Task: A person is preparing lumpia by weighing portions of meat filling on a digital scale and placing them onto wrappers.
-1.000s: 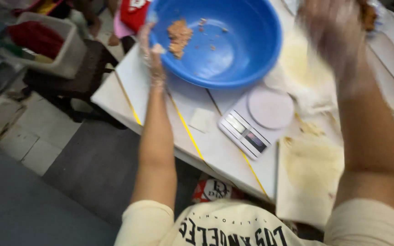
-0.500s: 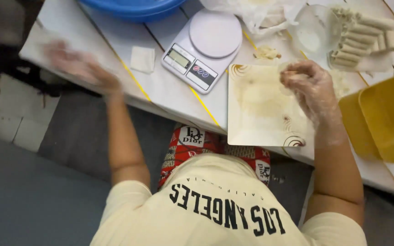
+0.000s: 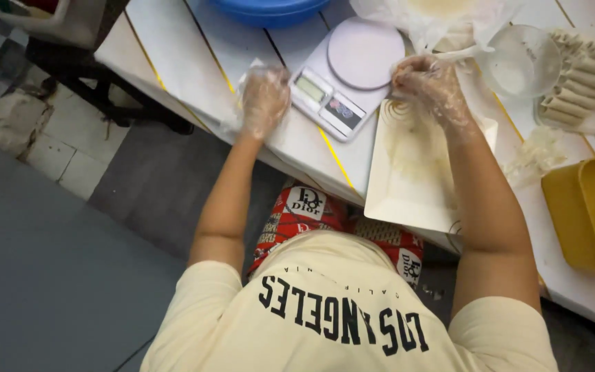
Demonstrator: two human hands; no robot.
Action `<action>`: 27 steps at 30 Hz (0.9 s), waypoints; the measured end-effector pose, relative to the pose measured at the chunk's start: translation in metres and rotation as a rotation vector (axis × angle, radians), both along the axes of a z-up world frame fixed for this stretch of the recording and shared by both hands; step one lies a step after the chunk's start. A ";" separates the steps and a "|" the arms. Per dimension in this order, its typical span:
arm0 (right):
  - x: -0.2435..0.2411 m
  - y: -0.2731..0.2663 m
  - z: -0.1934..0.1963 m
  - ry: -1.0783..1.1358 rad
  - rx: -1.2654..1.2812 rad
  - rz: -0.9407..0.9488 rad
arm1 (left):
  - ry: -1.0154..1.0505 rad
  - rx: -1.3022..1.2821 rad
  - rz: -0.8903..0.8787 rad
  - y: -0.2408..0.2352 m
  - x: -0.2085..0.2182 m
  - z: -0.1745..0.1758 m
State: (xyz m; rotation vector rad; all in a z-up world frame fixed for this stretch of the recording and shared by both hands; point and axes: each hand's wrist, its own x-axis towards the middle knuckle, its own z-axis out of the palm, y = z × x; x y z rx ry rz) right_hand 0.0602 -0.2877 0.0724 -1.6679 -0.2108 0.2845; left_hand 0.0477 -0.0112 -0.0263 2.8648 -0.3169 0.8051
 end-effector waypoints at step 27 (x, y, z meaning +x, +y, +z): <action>0.009 0.024 0.020 0.092 -0.039 -0.009 | 0.186 0.098 -0.274 -0.056 -0.050 0.042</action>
